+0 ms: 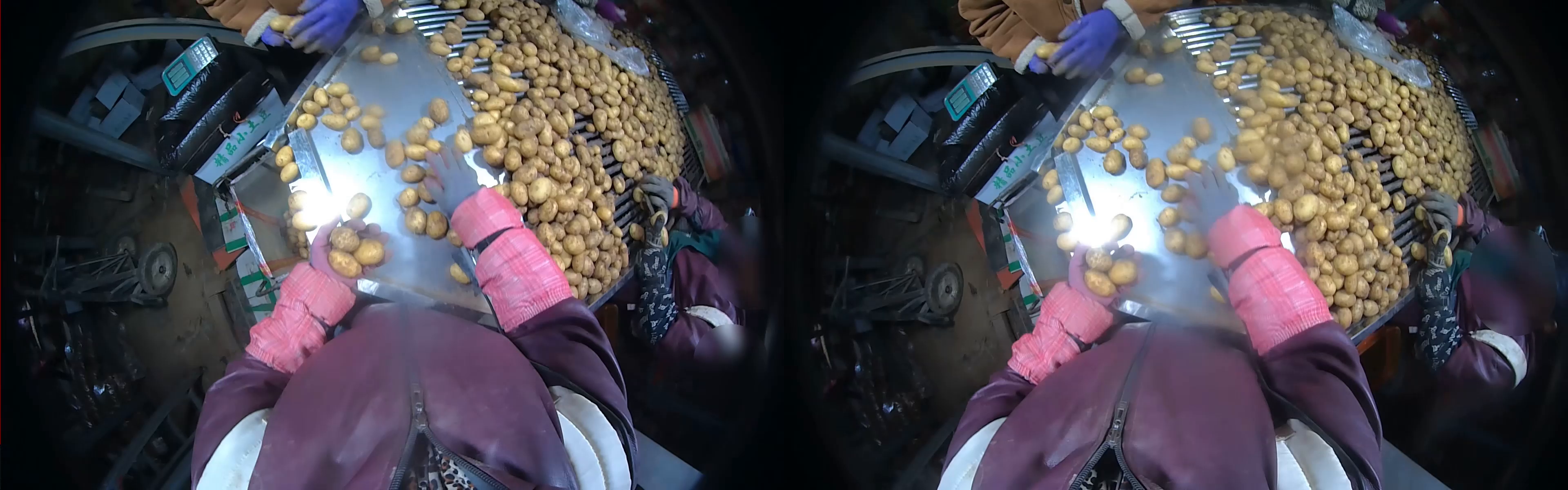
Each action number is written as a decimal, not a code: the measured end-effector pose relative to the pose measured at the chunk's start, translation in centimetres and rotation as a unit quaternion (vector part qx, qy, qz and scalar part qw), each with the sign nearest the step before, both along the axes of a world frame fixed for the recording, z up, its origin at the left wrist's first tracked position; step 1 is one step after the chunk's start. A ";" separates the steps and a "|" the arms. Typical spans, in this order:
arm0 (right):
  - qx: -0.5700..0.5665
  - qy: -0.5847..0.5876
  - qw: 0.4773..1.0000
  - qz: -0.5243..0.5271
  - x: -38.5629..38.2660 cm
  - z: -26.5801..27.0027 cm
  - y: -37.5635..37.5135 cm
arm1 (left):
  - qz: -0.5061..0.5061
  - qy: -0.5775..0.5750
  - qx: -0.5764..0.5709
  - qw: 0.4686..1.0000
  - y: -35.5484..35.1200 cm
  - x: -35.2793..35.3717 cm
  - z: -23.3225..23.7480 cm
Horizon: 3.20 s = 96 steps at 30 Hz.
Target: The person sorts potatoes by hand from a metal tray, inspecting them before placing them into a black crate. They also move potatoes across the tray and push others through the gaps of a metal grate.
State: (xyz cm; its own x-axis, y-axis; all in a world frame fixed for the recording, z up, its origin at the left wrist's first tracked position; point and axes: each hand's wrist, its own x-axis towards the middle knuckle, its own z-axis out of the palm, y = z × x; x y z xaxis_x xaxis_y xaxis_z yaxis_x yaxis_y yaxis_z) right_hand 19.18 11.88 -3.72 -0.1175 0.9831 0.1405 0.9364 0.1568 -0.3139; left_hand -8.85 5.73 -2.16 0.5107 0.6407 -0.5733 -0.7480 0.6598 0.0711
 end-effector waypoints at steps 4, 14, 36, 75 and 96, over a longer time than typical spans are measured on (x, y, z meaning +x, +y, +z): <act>-0.013 0.191 0.981 -0.016 2.9 1.7 -2.7 | -0.016 0.076 0.014 0.997 0.2 0.9 1.6; -0.152 -0.013 0.987 -0.052 0.4 3.5 -13.0 | -0.079 0.084 0.052 0.992 0.5 0.5 1.0; -0.098 0.088 0.987 0.097 -11.6 2.3 -3.4 | -0.080 0.014 0.074 0.994 -3.1 -3.9 3.1; -0.098 -0.180 0.975 -0.080 7.2 5.5 -0.8 | -0.083 0.070 0.113 0.988 1.5 1.3 2.6; -0.330 0.079 0.940 -0.046 2.9 3.5 -1.6 | -0.035 0.135 0.117 0.983 1.0 0.6 2.2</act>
